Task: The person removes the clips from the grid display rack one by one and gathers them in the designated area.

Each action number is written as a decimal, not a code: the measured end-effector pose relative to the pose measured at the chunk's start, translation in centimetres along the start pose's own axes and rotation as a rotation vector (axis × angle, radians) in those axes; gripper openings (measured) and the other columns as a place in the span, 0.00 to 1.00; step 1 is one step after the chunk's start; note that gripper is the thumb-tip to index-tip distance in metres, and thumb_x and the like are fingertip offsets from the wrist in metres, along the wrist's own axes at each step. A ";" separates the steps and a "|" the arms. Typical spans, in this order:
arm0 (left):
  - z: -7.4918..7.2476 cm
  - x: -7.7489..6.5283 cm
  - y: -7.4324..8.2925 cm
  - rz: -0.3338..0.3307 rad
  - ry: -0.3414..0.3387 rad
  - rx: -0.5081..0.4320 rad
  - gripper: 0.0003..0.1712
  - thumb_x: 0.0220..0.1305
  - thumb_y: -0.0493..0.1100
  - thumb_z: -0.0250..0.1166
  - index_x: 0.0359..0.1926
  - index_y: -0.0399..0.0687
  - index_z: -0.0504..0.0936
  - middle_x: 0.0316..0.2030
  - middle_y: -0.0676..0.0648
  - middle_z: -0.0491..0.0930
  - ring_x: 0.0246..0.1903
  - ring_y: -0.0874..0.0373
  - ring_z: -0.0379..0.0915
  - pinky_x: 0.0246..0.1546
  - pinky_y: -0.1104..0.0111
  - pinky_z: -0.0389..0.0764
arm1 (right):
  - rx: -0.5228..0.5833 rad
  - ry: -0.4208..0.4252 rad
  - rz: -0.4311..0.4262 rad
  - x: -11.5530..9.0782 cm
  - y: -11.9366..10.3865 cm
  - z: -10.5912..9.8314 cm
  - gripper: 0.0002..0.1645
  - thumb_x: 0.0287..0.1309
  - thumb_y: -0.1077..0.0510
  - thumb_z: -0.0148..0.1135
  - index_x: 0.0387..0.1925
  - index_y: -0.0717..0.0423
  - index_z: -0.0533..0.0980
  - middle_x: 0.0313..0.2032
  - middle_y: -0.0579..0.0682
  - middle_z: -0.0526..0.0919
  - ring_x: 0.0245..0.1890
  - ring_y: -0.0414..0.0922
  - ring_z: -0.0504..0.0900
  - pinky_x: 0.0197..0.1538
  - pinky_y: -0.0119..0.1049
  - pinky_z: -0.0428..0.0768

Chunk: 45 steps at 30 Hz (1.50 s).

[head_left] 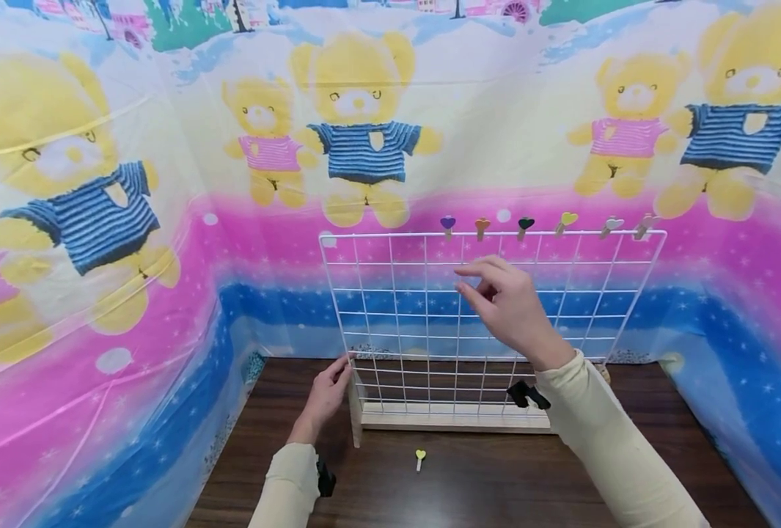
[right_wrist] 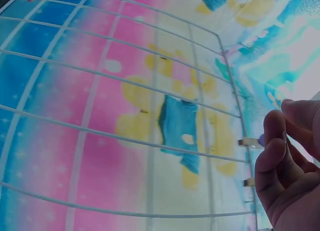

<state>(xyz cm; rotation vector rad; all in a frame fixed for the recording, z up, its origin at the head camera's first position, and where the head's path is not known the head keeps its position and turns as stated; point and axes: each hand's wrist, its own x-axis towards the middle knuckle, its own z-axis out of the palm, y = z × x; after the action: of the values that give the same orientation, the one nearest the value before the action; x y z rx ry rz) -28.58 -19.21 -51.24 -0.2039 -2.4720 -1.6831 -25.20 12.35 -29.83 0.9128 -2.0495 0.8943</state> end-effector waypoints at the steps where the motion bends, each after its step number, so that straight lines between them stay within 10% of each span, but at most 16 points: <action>1: -0.1 -0.3 0.6 0.004 -0.004 -0.002 0.21 0.73 0.40 0.50 0.64 0.40 0.70 0.61 0.34 0.68 0.56 0.42 0.67 0.51 0.49 0.71 | 0.011 0.014 -0.007 0.4 -0.1 -0.2 0.15 0.54 0.65 0.68 0.46 0.61 0.81 0.39 0.51 0.80 0.20 0.36 0.71 0.25 0.28 0.73; 10: 0.3 0.8 -1.9 -0.006 0.003 -0.011 0.21 0.73 0.44 0.51 0.64 0.49 0.72 0.62 0.40 0.69 0.58 0.47 0.66 0.53 0.50 0.70 | 0.070 0.062 0.033 4.0 -0.7 -1.1 0.16 0.56 0.65 0.66 0.47 0.62 0.80 0.38 0.52 0.79 0.19 0.37 0.77 0.21 0.26 0.73; 25: 0.3 0.7 -1.9 -0.012 0.011 -0.016 0.21 0.73 0.44 0.51 0.63 0.50 0.73 0.62 0.42 0.70 0.59 0.48 0.66 0.54 0.51 0.69 | 0.007 -0.218 0.372 7.4 -0.8 -0.6 0.25 0.64 0.60 0.58 0.63 0.55 0.70 0.42 0.53 0.78 0.20 0.43 0.80 0.28 0.34 0.80; 45: 0.3 0.8 -1.9 0.027 0.006 -0.034 0.21 0.73 0.42 0.51 0.63 0.44 0.72 0.61 0.36 0.69 0.57 0.44 0.66 0.51 0.50 0.70 | 0.046 -0.155 0.407 7.7 -0.6 -0.3 0.15 0.63 0.59 0.60 0.51 0.57 0.79 0.36 0.52 0.83 0.17 0.42 0.79 0.24 0.33 0.78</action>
<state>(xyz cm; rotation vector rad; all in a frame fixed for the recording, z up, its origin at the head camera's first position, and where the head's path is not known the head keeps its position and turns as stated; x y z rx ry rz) -29.73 -19.64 -52.92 -0.2340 -2.4262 -1.7137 -28.47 9.85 -23.26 0.6105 -2.4085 1.1151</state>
